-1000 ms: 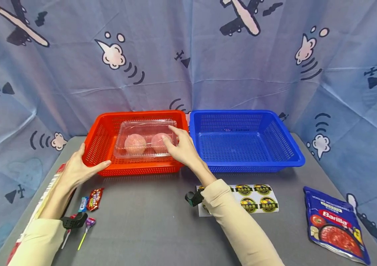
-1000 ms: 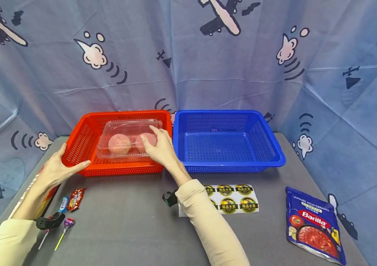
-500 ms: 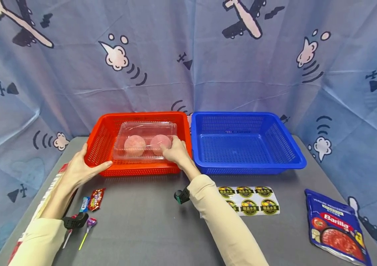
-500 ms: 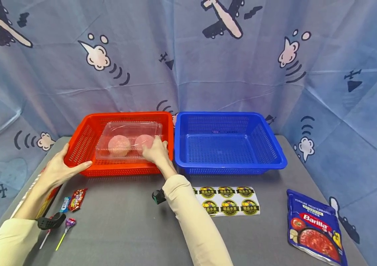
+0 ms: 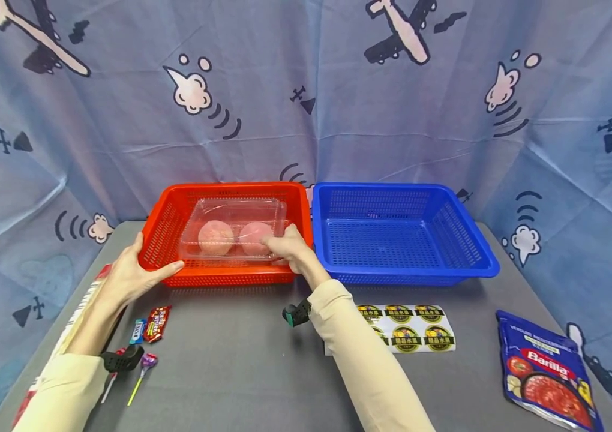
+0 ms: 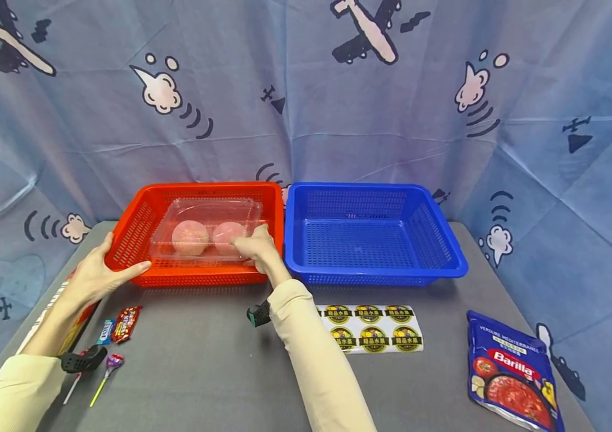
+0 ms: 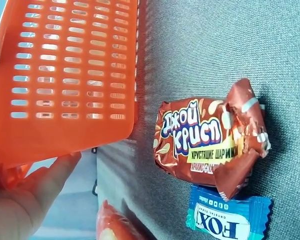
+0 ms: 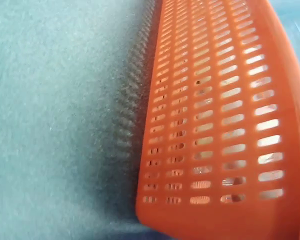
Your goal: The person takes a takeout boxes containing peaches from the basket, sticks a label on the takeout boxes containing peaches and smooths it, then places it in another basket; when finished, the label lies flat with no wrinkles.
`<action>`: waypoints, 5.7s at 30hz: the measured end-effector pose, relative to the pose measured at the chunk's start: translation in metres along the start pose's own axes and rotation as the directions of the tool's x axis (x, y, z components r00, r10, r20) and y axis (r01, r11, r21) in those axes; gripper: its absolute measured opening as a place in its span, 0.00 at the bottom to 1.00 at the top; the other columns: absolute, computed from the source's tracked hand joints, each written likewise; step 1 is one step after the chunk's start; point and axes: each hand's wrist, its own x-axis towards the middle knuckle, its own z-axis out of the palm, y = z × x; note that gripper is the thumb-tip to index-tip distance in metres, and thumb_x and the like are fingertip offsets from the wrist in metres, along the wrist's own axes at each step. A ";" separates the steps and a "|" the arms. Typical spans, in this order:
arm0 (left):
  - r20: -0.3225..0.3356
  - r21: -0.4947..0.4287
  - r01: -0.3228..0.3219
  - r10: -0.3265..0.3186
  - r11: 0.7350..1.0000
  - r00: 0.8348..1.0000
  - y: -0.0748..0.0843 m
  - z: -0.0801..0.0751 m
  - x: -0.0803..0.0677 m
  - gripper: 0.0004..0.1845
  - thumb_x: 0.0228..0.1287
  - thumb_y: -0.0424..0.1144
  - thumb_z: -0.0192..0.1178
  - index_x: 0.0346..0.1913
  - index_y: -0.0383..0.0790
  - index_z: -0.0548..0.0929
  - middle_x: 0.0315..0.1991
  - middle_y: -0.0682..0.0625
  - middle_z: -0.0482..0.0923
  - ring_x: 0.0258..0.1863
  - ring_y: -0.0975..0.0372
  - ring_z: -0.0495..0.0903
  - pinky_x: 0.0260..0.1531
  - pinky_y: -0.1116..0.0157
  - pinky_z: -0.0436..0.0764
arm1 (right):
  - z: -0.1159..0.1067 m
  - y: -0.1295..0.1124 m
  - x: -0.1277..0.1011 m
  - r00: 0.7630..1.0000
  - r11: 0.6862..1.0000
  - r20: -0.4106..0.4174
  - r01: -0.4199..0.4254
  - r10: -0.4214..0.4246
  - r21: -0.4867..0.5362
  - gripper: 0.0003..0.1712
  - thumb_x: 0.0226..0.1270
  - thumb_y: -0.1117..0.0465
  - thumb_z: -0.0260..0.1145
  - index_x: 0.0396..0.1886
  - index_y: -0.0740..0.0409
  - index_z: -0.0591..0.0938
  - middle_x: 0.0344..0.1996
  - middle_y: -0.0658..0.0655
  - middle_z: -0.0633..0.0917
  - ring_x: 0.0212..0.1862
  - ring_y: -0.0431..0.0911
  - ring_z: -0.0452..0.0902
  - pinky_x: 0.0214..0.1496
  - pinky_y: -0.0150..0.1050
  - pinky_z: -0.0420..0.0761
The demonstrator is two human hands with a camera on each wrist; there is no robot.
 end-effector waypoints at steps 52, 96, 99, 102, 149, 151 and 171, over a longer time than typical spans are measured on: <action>-0.043 0.068 -0.003 0.006 0.998 0.999 -0.003 0.001 -0.001 0.63 0.61 0.63 0.66 0.81 0.31 0.39 0.69 0.21 0.66 0.57 0.37 0.75 0.55 0.40 0.77 | -0.051 -0.002 -0.128 0.997 0.915 0.061 0.025 -0.054 0.402 0.40 0.70 0.63 0.59 0.76 0.59 0.52 0.65 0.65 0.71 0.48 0.51 0.85 0.49 0.39 0.89; -0.038 0.025 0.026 -0.025 0.999 0.999 -0.001 0.002 -0.003 0.67 0.57 0.68 0.68 0.82 0.37 0.37 0.80 0.28 0.48 0.73 0.31 0.62 0.66 0.33 0.67 | -0.011 0.131 -0.195 0.994 0.916 0.103 -0.004 -0.041 0.401 0.40 0.67 0.65 0.65 0.70 0.64 0.52 0.66 0.71 0.61 0.48 0.51 0.84 0.47 0.51 0.89; -0.036 0.019 0.026 -0.026 0.999 0.999 -0.001 0.002 -0.003 0.67 0.57 0.68 0.68 0.82 0.37 0.37 0.80 0.28 0.47 0.73 0.31 0.62 0.66 0.33 0.67 | -0.012 0.132 -0.194 0.994 0.942 0.098 0.003 -0.038 0.337 0.40 0.67 0.64 0.66 0.70 0.65 0.53 0.68 0.73 0.62 0.46 0.48 0.85 0.47 0.48 0.89; -0.033 0.013 0.028 -0.027 1.000 0.999 -0.002 0.003 -0.003 0.67 0.57 0.68 0.68 0.82 0.37 0.37 0.80 0.28 0.47 0.73 0.32 0.62 0.65 0.33 0.67 | -0.013 0.135 -0.193 0.995 0.960 0.095 0.013 -0.041 0.280 0.40 0.68 0.64 0.67 0.70 0.67 0.53 0.66 0.73 0.65 0.44 0.44 0.83 0.44 0.43 0.88; -0.300 -0.028 -0.354 0.330 0.935 0.895 0.041 0.021 -0.088 0.58 0.42 0.42 0.81 0.80 0.51 0.62 0.76 0.32 0.57 0.71 0.34 0.53 0.56 0.31 0.59 | -0.105 0.124 -0.160 0.868 0.808 -0.041 0.442 -0.495 -0.389 0.30 0.61 0.64 0.76 0.63 0.64 0.79 0.49 0.68 0.83 0.47 0.56 0.83 0.41 0.32 0.87; -0.263 -0.029 -0.385 0.365 0.923 0.893 0.047 0.026 -0.096 0.59 0.40 0.42 0.82 0.79 0.52 0.63 0.75 0.33 0.58 0.70 0.34 0.55 0.55 0.31 0.61 | -0.107 0.125 -0.156 0.842 0.758 -0.039 0.463 -0.538 -0.459 0.30 0.59 0.65 0.77 0.62 0.64 0.81 0.47 0.66 0.83 0.45 0.57 0.82 0.39 0.34 0.87; 0.030 -0.026 -0.411 0.412 0.911 0.911 0.048 0.070 -0.129 0.73 0.31 0.58 0.85 0.83 0.54 0.51 0.80 0.35 0.49 0.72 0.32 0.56 0.53 0.22 0.67 | -0.107 0.139 -0.137 0.883 0.554 0.104 0.375 -0.458 -0.743 0.25 0.48 0.58 0.83 0.48 0.61 0.90 0.30 0.49 0.80 0.34 0.40 0.72 0.36 0.31 0.72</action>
